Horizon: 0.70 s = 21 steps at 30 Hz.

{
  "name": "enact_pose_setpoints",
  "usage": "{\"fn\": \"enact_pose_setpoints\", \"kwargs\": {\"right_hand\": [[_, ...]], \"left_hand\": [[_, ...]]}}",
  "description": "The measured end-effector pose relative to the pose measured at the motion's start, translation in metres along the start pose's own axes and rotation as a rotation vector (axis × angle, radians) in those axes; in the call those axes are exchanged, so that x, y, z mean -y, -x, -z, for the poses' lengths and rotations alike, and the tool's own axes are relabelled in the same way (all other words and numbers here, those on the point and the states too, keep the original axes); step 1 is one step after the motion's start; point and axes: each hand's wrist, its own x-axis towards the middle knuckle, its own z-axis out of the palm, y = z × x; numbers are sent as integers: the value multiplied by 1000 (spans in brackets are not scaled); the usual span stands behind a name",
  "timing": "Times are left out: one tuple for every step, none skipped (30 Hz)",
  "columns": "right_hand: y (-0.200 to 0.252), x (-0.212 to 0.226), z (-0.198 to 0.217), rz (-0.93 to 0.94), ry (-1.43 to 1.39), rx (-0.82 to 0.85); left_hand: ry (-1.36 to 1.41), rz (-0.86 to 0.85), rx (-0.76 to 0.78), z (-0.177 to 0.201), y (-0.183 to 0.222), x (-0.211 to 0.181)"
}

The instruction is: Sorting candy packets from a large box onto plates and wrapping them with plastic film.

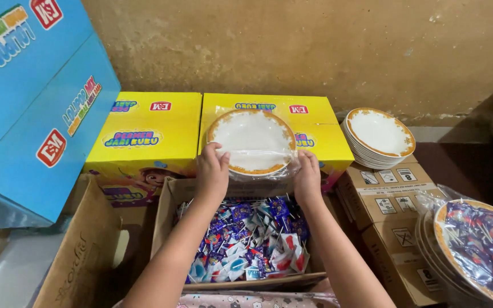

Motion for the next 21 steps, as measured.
{"fn": "enact_pose_setpoints", "kwargs": {"right_hand": [[-4,-6,11,-2,2,-5],[-8,-13,20,278,316,4],[-10,-20,29,558,630,17],[-5,-14,27,552,630,18],[0,-8,24,642,778,-4],[3,0,20,736,924,-29],[-1,-5,19,736,922,-31],[-5,-9,18,628,828,-25],[-10,-14,18,522,732,-18],[-17,-20,22,523,734,-16],[-26,-26,26,450,718,-38],[-34,-33,30,377,700,-60],[-35,-30,29,378,700,-60],[-36,-29,27,246,552,-71],[-37,-27,25,114,403,-82],[-44,-34,27,112,403,-80],[-52,-40,29,49,286,-65],[-61,-46,30,-10,167,-51],[-63,-48,29,-8,165,-50],[-64,-51,30,-80,79,-54],[-65,-53,31,-151,-7,-59]], "left_hand": [[1,2,5,11,0,-16],[-153,-64,49,24,-1,-32],[-308,-130,94,37,0,-47],[-311,-126,97,33,4,-43],[-261,-101,73,30,9,-40],[-209,-81,46,26,9,-37],[-210,-83,46,15,16,-24],[16,92,42,3,23,-12],[242,267,38,-9,30,0],[243,268,37,-6,30,-4],[405,403,7,-2,29,-7],[566,537,-23,2,28,-9],[567,537,-24,2,26,-14],[736,637,-85,2,24,-18],[905,735,-147,3,22,-22],[904,737,-149,-3,21,-14],[983,806,-204,-9,20,-6],[1064,871,-258,-16,17,2],[1065,868,-258,-19,17,7],[1113,923,-258,-23,19,11],[1162,978,-258,-27,21,16]]}}
